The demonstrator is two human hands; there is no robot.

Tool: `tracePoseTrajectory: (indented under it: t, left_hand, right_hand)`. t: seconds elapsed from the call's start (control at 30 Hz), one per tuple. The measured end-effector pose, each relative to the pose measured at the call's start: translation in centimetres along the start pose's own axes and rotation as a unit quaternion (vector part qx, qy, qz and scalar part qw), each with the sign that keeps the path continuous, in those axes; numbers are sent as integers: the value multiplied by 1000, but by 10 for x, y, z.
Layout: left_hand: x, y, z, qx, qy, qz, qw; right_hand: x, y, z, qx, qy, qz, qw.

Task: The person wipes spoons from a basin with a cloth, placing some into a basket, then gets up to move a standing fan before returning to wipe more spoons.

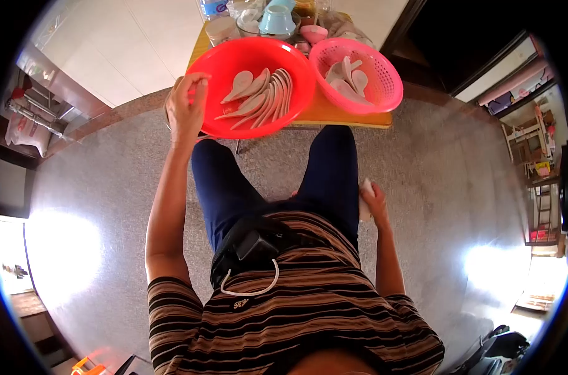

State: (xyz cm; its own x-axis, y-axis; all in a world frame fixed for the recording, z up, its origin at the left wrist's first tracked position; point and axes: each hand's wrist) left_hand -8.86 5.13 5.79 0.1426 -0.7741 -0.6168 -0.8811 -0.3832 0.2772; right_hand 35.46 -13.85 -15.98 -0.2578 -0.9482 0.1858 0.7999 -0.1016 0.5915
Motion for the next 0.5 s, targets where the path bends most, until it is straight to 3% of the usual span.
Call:
tracePoseTrajectory:
  t: [0.07,0.17,0.23,0.37,0.43,0.5]
  left_hand:
    - [-1,-12,2,-26,-27,21,999]
    - [-5,-14,11,-60,-19,24,998]
    - [-11,-10,14,-69,-22,33,997]
    - [-29,-6,13,-105,20,139,984]
    - [-37,-14,20,-173,24,263,949]
    - [-43,-26,25,-207,37,290,934]
  right_hand:
    - [14,5,38,-146,6,-72,987]
    - [10,7,47,-245,5,-22,969]
    - [4,5,46,-215,16,-22,976]
    - [-6,6,94,-244,42,-7,969]
    - [-14,14,121,-216,118,56,968]
    - [-15,23,151,-259,130,99,952]
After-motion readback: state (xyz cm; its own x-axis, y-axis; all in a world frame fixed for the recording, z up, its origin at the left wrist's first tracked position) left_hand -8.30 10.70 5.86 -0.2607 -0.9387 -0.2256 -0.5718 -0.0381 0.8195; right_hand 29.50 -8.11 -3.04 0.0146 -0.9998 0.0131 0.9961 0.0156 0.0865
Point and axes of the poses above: each hand's wrist, its own x-axis away from the middle knuckle, its own y-axis out of the back of the hand, z = x × y, and after that the axes turned 7 degrees about x, right-handed
